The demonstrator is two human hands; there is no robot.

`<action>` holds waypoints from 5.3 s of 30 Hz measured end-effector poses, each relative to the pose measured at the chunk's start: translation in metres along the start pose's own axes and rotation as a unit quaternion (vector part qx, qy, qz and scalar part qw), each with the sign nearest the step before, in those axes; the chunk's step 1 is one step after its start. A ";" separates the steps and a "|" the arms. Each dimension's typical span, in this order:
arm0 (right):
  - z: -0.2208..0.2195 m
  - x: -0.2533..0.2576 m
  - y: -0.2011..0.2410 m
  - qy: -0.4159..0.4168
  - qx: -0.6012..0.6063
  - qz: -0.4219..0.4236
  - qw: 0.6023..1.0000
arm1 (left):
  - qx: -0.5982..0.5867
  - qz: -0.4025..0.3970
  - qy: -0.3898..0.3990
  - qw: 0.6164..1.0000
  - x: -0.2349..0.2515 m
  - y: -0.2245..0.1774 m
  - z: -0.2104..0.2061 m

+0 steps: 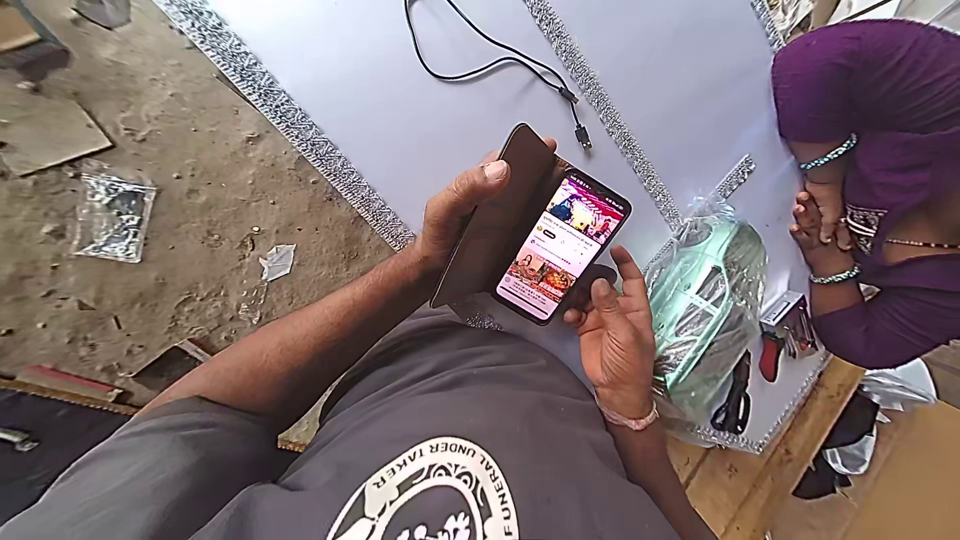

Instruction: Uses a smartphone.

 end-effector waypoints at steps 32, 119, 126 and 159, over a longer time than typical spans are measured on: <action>-0.049 -0.095 0.050 0.027 -0.018 0.200 0.979 | 0.168 -0.081 0.060 0.981 -0.095 -0.066 -0.101; -0.075 -0.153 0.032 0.313 0.051 0.167 0.934 | 0.334 -0.304 -0.069 0.890 -0.242 -0.066 -0.183; -0.068 -0.158 0.035 0.306 0.047 0.176 0.934 | 0.344 -0.304 -0.079 0.885 -0.245 -0.059 -0.186; -0.113 -0.182 -0.005 0.373 0.037 0.145 0.916 | 0.334 -0.376 -0.163 0.849 -0.315 -0.074 -0.172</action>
Point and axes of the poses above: each hand's wrist, its own x-axis towards the middle knuckle, its own z-axis out of the back of the hand, y = z × x, the point moved 10 cm from there along x, towards the middle knuckle, and after that the axes turned 1 degree about -x, right-handed, at the moved point
